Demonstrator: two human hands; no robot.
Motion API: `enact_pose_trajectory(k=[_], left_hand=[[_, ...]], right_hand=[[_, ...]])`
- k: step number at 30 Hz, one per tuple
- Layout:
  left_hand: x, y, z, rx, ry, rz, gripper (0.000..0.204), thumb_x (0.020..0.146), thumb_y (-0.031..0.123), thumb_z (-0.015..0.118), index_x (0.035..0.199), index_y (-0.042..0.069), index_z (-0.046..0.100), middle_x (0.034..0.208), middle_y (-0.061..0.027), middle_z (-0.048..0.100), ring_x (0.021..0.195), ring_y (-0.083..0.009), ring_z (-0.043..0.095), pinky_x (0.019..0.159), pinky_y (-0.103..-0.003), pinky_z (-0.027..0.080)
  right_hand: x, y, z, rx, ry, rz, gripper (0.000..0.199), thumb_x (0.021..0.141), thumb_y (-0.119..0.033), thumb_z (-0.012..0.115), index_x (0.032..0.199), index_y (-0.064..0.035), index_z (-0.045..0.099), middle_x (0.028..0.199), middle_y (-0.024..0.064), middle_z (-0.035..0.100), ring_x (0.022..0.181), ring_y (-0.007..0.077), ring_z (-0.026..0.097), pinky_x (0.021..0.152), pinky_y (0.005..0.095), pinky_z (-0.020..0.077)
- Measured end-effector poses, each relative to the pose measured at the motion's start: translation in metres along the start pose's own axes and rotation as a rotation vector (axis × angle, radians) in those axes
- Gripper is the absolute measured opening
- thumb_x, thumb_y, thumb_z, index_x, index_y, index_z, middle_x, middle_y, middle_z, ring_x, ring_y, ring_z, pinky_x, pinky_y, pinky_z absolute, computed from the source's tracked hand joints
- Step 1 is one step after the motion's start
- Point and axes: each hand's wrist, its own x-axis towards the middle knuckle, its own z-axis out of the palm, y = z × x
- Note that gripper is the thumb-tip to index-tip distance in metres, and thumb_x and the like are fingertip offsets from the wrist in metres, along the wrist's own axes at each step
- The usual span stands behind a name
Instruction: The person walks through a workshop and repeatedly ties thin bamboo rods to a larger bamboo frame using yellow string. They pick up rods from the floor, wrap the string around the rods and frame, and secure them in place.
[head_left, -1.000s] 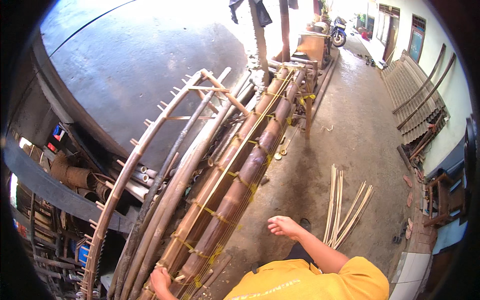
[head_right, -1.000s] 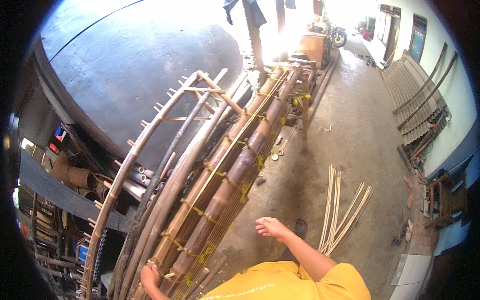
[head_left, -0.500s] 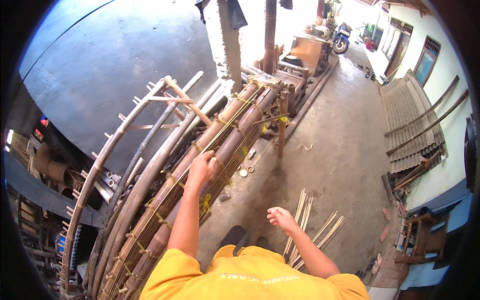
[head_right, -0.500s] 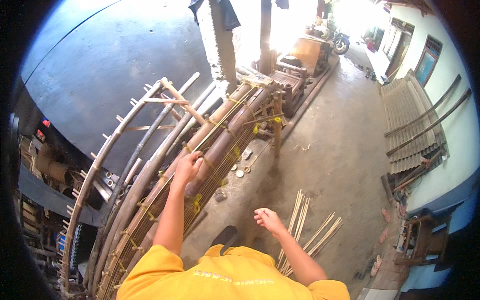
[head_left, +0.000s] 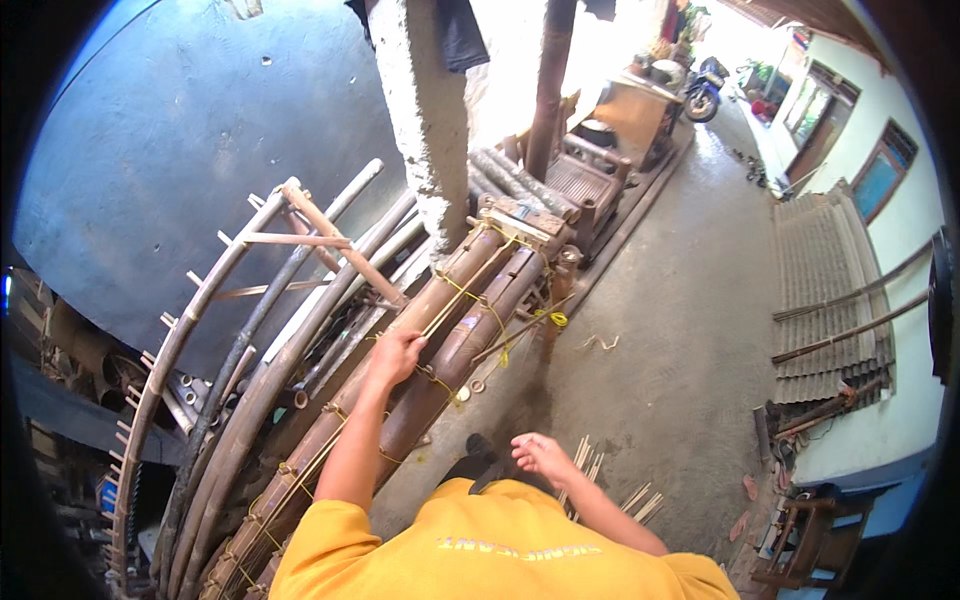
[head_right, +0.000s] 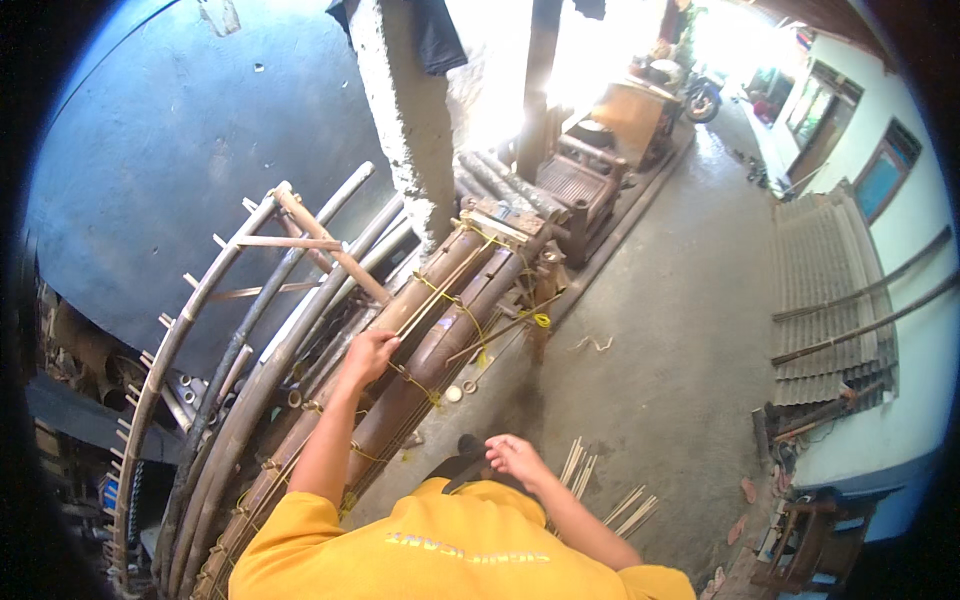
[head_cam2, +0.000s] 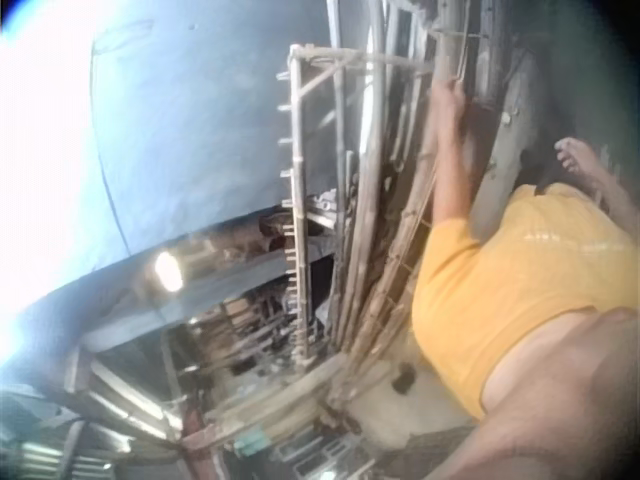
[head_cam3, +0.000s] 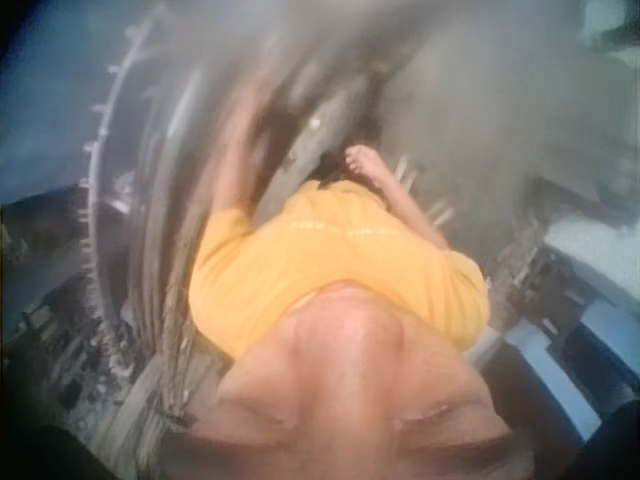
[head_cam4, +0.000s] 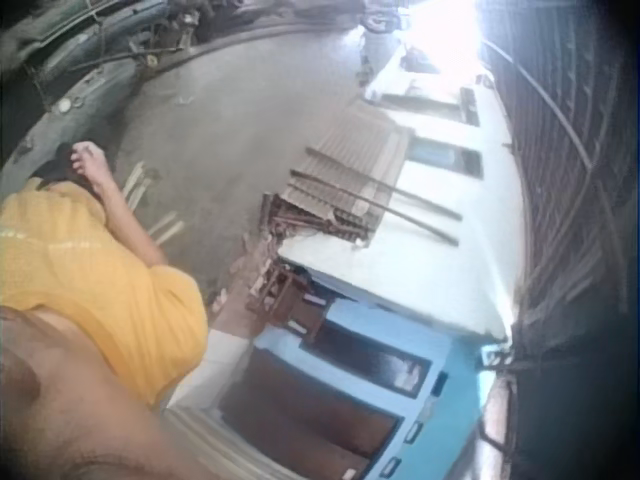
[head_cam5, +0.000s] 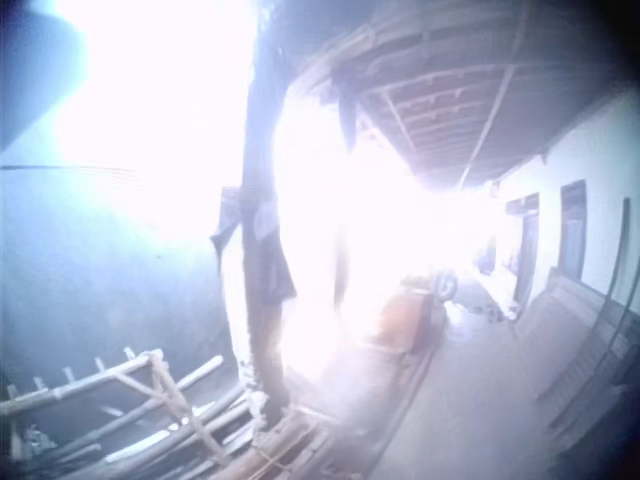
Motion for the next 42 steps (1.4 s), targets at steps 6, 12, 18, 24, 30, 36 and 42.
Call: enact_pose_trajectory(k=[6,12,18,24,30,36,42], left_hand=[[0.080,0.018,0.061,-0.079,0.109,-0.149,0.025,0.091,0.026,0.066,0.105,0.006,0.074,0.100,-0.0201,0.071,0.095,-0.0339,0.069,0.084,-0.042,0.052],[0.083,0.041,0.063,0.128,0.010,-0.288,0.021,0.092,0.018,0.059,0.100,0.006,0.074,0.101,-0.0241,0.070,0.097,-0.0407,0.067,0.085,-0.049,0.052],[0.097,0.068,0.116,0.140,0.329,-0.251,0.032,0.093,0.024,0.058,0.123,0.012,0.058,0.106,-0.0143,0.069,0.104,-0.0332,0.062,0.088,-0.051,0.037],[0.102,0.067,0.125,0.227,0.314,-0.407,0.025,0.098,0.028,0.055,0.108,0.010,0.069,0.092,-0.0155,0.070,0.097,-0.0354,0.064,0.080,-0.050,0.034],[0.093,0.066,0.127,0.112,0.457,-0.394,0.022,0.097,0.027,0.056,0.103,0.013,0.071,0.094,-0.0151,0.072,0.094,-0.0349,0.065,0.082,-0.048,0.032],[0.108,0.088,0.116,0.100,0.416,-0.389,0.020,0.097,0.027,0.058,0.101,0.013,0.072,0.089,-0.0112,0.072,0.089,-0.0259,0.067,0.085,-0.046,0.038],[0.193,0.087,0.029,-0.709,0.559,-0.295,0.024,0.101,0.025,0.058,0.097,0.005,0.071,0.074,-0.0014,0.065,0.064,-0.0065,0.052,0.061,-0.025,0.039]], right_hand=[[0.100,-0.114,-0.005,-0.192,-0.146,-0.127,0.032,0.104,-0.032,0.051,0.119,-0.0064,0.064,0.098,0.0007,0.064,0.081,0.0077,0.056,0.073,0.0231,0.0487],[0.162,-0.198,-0.001,0.248,-0.348,0.097,0.032,0.104,-0.031,0.049,0.123,-0.0083,0.062,0.102,0.0010,0.065,0.087,0.0099,0.060,0.079,0.0284,0.0511],[0.217,-0.241,0.041,0.823,0.002,-0.455,0.018,0.099,-0.021,0.051,0.094,-0.0073,0.062,0.082,0.0020,0.056,0.073,0.0154,0.053,0.081,0.0269,0.0468],[0.244,-0.360,0.107,-1.636,-0.348,-1.031,0.040,0.101,-0.044,0.045,0.111,-0.0153,0.071,0.106,0.0118,0.069,0.106,0.0329,0.061,0.094,0.0590,0.0407],[0.293,-0.365,0.113,-0.405,-0.820,-0.212,0.038,0.102,-0.040,0.053,0.090,-0.0060,0.065,0.075,0.0049,0.062,0.073,0.0166,0.060,0.072,0.0321,0.0481],[0.194,-0.257,-0.028,-1.267,-0.841,-0.626,0.047,0.102,-0.037,0.049,0.077,0.0003,0.064,0.077,0.0227,0.066,0.077,0.0425,0.064,0.073,0.0498,0.0485],[0.177,-0.254,-0.022,-1.192,-0.813,-0.612,0.040,0.098,-0.034,0.050,0.080,-0.0018,0.065,0.081,0.0249,0.066,0.079,0.0436,0.064,0.074,0.0522,0.0506]])
